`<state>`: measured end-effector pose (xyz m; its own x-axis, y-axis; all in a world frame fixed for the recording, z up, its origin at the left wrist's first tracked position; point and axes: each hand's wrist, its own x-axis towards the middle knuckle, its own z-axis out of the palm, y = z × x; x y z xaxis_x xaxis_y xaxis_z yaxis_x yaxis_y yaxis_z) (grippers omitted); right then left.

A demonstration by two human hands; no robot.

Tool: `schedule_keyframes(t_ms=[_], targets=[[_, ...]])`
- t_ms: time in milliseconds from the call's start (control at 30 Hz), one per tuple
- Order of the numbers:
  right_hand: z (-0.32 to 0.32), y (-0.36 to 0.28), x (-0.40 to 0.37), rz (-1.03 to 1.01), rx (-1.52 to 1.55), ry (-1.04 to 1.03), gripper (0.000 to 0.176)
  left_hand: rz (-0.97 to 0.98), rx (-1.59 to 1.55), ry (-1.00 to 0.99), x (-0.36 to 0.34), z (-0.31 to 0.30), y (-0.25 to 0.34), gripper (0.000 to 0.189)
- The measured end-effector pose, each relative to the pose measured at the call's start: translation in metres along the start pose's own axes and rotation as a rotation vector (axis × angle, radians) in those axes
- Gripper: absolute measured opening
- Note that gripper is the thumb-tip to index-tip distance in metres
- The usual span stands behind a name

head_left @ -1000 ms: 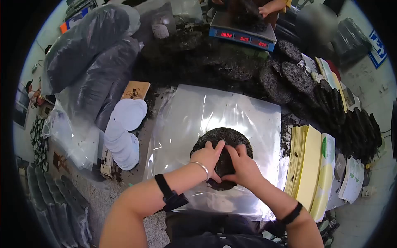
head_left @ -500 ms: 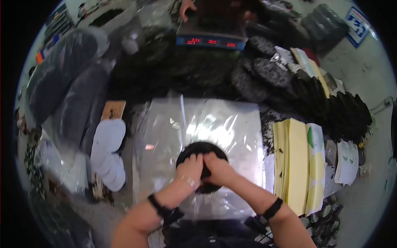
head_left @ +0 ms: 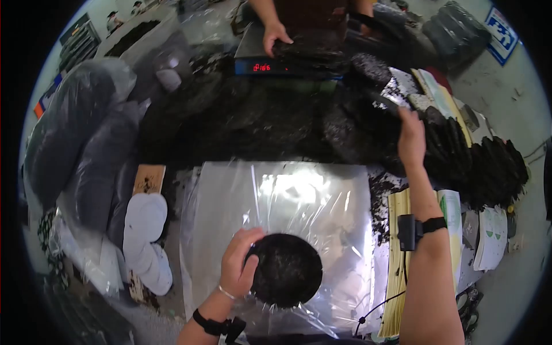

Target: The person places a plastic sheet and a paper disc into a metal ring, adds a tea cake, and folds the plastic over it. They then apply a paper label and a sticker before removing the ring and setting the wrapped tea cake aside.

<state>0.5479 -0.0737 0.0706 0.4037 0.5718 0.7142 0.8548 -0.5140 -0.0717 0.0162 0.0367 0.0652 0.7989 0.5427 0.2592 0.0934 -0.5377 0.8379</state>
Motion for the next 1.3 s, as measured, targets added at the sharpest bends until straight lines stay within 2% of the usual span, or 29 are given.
schedule_keyframes(t_ms=[100,133,167,200,267,300,333,400,467,500,567,600,667,733,767,800,867,967,1100,1200,1233,1267,1300], targets=[[-0.091,-0.074,-0.007,-0.016,0.246,0.264,0.045,-0.119,-0.055,0.112,-0.016,-0.003,0.002,0.048],[-0.128,-0.106,-0.021,-0.109,0.280,0.312,0.045,-0.133,-0.115,0.208,-0.021,-0.007,0.005,0.050],[-0.158,-0.131,-0.047,-0.194,0.336,0.333,0.038,-0.126,-0.171,0.305,-0.028,-0.011,0.009,0.052],[-0.184,-0.159,-0.082,-0.267,0.340,0.298,0.032,-0.120,-0.159,0.322,-0.038,-0.015,0.011,0.052],[-0.215,-0.210,-0.173,-0.387,0.468,-0.035,0.032,-0.270,-0.342,0.491,-0.054,-0.024,0.017,0.060],[-0.230,-0.236,-0.218,-0.421,0.530,-0.209,0.033,-0.255,-0.340,0.498,-0.061,-0.029,0.022,0.060],[-0.238,-0.257,-0.231,-0.497,0.482,-0.339,0.043,-0.240,-0.232,0.460,-0.068,-0.034,0.027,0.060],[-0.225,-0.265,-0.266,-0.456,0.461,-0.389,0.041,-0.216,-0.128,0.416,-0.075,-0.038,0.037,0.060],[-0.225,-0.268,-0.271,-0.420,0.440,-0.447,0.040,-0.038,0.106,0.166,-0.067,-0.036,0.051,0.053],[-0.230,-0.269,-0.263,-0.414,0.438,-0.478,0.040,-0.020,0.139,0.103,-0.062,-0.029,0.058,0.049],[-0.230,-0.266,-0.264,-0.406,0.462,-0.566,0.043,0.104,0.416,-0.082,-0.052,-0.008,0.059,0.057],[-0.228,-0.266,-0.268,-0.403,0.456,-0.556,0.043,0.110,0.502,-0.170,-0.047,0.008,0.056,0.067],[-0.226,-0.265,-0.270,-0.402,0.491,-0.615,0.045,0.220,0.730,-0.300,-0.037,0.037,0.045,0.072],[-0.229,-0.263,-0.259,-0.374,0.530,-0.679,0.045,0.242,0.788,-0.422,-0.029,0.054,0.026,0.073],[-0.228,-0.258,-0.254,-0.339,0.655,-0.728,0.044,0.217,0.845,-0.450,-0.029,0.059,0.021,0.073],[-0.228,-0.253,-0.251,-0.290,0.782,-0.774,0.043,0.222,0.835,-0.461,-0.030,0.060,0.020,0.073],[-0.219,-0.250,-0.251,-0.263,0.755,-0.724,0.039,0.160,0.852,-0.528,-0.028,0.061,0.018,0.073],[-0.192,-0.276,-0.260,-0.156,0.539,-0.632,0.031,0.135,0.905,-0.575,-0.033,0.076,-0.001,0.077],[-0.187,-0.292,-0.253,-0.173,0.419,-0.693,0.028,0.099,0.931,-0.643,-0.029,0.081,-0.011,0.081],[-0.189,-0.292,-0.248,-0.204,0.367,-0.795,0.029,0.039,0.874,-0.709,-0.024,0.080,-0.010,0.084],[-0.188,-0.288,-0.251,-0.196,0.417,-0.819,0.038,0.068,0.855,-0.684,-0.023,0.077,-0.007,0.086],[-0.196,-0.284,-0.250,-0.210,0.412,-0.799,0.038,0.075,0.867,-0.662,-0.024,0.076,-0.001,0.086],[-0.202,-0.281,-0.246,-0.136,0.599,-0.735,0.043,-0.048,0.731,-0.667,-0.021,0.069,0.018,0.086]])
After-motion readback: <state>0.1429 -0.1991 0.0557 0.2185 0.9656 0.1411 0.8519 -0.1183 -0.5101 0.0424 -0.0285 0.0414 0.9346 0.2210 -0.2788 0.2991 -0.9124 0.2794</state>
